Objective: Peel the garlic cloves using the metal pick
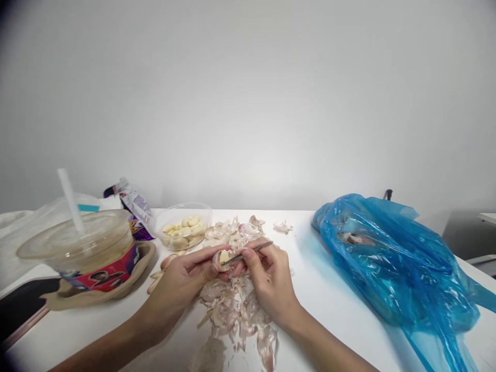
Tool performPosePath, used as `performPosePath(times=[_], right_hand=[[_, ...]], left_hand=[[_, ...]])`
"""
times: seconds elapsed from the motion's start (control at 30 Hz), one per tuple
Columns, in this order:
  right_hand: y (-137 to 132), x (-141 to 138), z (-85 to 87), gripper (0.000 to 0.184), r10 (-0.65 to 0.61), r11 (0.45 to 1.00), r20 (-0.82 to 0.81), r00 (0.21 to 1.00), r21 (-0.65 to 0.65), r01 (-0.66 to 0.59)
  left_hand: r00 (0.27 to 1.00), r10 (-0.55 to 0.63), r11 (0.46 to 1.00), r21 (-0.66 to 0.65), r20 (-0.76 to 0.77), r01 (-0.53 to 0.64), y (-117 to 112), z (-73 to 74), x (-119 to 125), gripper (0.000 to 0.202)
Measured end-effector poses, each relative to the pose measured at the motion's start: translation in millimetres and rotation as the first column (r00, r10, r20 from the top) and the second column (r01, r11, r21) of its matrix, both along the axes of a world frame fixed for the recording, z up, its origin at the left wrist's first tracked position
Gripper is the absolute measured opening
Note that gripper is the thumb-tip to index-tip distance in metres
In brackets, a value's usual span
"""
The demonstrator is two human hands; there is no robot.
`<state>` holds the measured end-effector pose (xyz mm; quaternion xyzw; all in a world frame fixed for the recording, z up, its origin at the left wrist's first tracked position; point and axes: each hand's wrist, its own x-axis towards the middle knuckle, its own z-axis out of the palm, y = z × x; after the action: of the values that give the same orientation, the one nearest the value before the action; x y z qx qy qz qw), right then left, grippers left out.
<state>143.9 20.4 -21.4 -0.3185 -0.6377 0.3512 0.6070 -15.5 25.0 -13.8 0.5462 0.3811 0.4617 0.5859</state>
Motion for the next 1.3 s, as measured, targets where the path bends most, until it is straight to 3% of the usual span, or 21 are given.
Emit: performPosePath(times=[0.37, 0.53, 0.73, 0.83, 0.93, 1.07, 1.3], right_hand=[[-3.2, -0.1, 1.8, 0.018, 0.081, 0.992, -0.05, 0.995, -0.092, -0.085], [0.9, 1.6, -2.3, 0.022, -0.063, 0.996, 0.035, 0.997, -0.068, 0.066], [3.2, 2.8, -2.7, 0.018, -0.231, 0.973, 0.146, 0.962, 0.052, 0.226], [1.3, 2.5, -0.2, 0.013, -0.246, 0.967, 0.238, 0.939, 0.131, 0.22], [-0.7, 2.8, 0.0, 0.011, -0.255, 0.961, 0.23, 0.939, 0.167, 0.22], [-3.0, 4.6, -1.8, 0.011, -0.247, 0.964, 0.141, 0.959, 0.135, 0.229], [-7.7, 5.2, 3.8, 0.012, -0.194, 0.979, 0.14, 0.971, 0.088, 0.183]], left_hand=[[0.99, 0.041, 0.994, -0.103, 0.136, -0.027, 5.6, 0.4, -4.2, 0.035], [0.982, 0.058, 0.991, -0.131, 0.182, -0.034, 2.6, 2.8, -3.1, 0.029], [0.994, 0.093, 0.99, -0.114, 0.058, -0.086, -0.9, 6.6, -2.0, 0.034], [0.993, 0.116, 0.992, -0.044, 0.002, -0.116, 0.2, 6.5, -2.0, 0.031], [0.989, 0.142, 0.988, 0.07, -0.032, -0.139, 1.1, 4.7, -2.3, 0.027], [0.98, 0.179, 0.976, 0.138, -0.083, -0.167, 1.5, 2.3, -2.5, 0.028], [0.947, 0.245, 0.94, 0.291, -0.21, -0.179, 2.6, 4.0, -2.1, 0.027]])
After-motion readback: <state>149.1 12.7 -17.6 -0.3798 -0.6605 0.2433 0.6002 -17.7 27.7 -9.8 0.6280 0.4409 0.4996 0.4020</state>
